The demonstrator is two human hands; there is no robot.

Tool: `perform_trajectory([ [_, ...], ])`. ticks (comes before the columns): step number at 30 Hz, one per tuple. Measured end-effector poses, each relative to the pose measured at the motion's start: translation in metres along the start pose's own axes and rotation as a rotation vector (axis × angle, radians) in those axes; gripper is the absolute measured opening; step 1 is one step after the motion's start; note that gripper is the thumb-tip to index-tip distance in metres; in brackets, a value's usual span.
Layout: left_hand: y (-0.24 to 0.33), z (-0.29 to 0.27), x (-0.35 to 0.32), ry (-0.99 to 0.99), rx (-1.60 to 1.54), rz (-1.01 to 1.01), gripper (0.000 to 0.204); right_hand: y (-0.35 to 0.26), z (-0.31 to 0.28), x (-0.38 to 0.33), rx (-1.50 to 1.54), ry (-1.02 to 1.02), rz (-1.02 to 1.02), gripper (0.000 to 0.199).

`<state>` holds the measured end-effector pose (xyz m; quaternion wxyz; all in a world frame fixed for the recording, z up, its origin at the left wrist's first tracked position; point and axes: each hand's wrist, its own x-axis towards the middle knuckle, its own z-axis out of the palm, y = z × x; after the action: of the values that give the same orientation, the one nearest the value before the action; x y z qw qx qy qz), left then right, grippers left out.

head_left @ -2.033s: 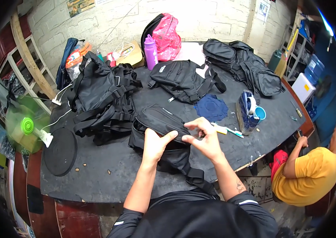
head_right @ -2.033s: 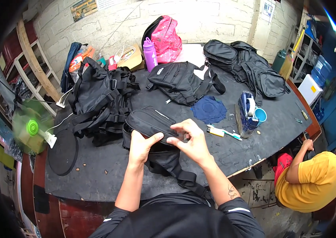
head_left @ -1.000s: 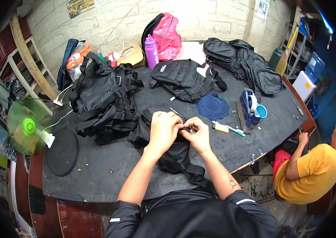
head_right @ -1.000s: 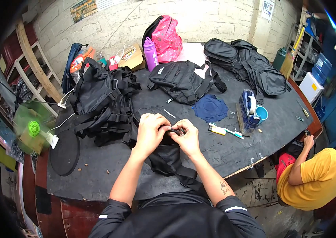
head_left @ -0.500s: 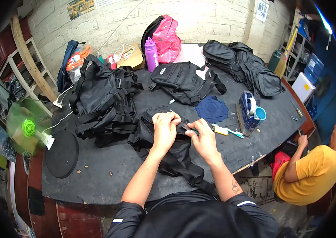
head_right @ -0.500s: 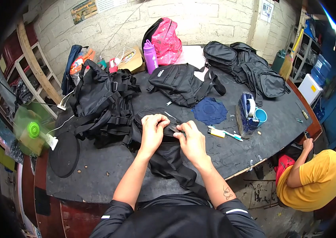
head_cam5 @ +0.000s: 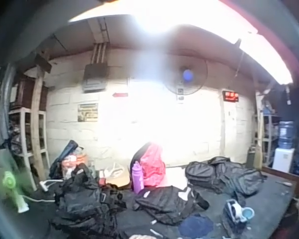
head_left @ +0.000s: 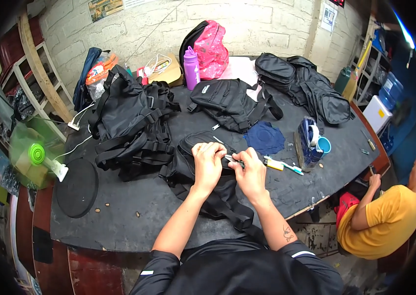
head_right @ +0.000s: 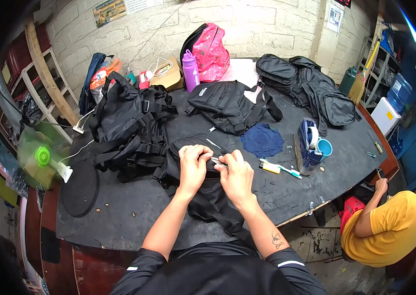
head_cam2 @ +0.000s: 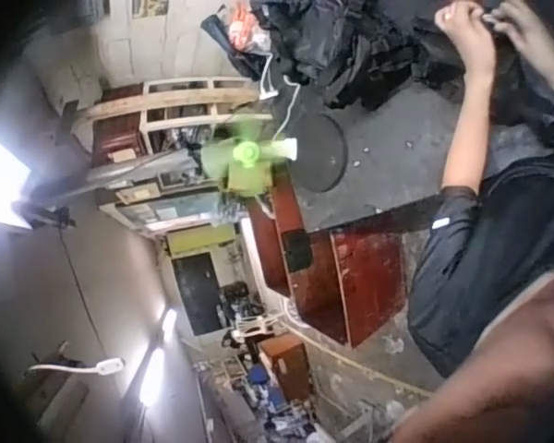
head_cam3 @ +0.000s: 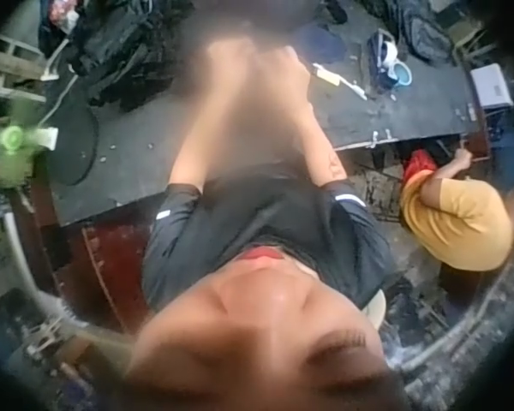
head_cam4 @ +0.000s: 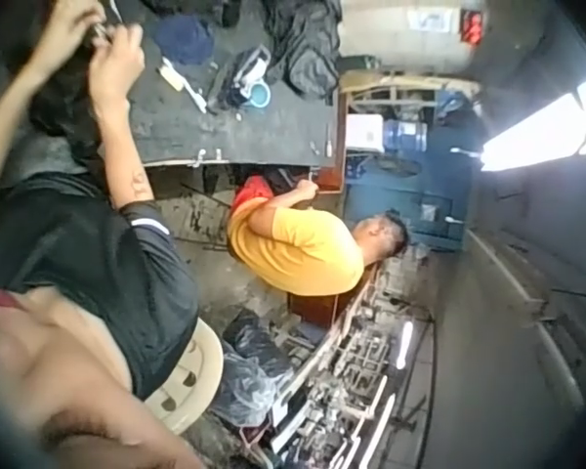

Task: Inspecting and cleaning black bags by removing loose threads with a lighter and using a brush.

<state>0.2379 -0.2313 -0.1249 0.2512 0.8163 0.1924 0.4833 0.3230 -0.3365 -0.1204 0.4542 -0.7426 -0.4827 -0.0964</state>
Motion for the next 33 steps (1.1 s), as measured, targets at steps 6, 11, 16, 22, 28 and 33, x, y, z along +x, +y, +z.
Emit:
perform_trajectory([
  [6,-0.005,0.006,-0.004,0.023,0.054,0.009,0.007,0.007,0.004,-0.001,-0.046,0.000,-0.046,0.016],
  [11,-0.009,0.006,-0.003,0.045,0.023,0.010,0.008,0.006,0.004,-0.002,0.038,-0.020,0.010,0.015],
  [16,-0.014,0.007,-0.005,0.062,0.002,0.010,0.008,0.008,0.011,0.000,-0.060,0.037,-0.120,0.015],
  [22,-0.013,0.005,-0.009,0.037,0.011,0.004,0.004,0.007,0.017,-0.002,-0.066,0.057,-0.153,0.015],
  [28,-0.012,0.007,-0.022,0.308,-0.148,-0.081,0.012,0.021,0.022,-0.008,0.160,0.079,-0.002,0.014],
  [33,-0.020,-0.019,-0.074,0.604,-1.130,-0.651,0.009,0.081,0.015,-0.026,0.438,-0.001,0.250,0.030],
])
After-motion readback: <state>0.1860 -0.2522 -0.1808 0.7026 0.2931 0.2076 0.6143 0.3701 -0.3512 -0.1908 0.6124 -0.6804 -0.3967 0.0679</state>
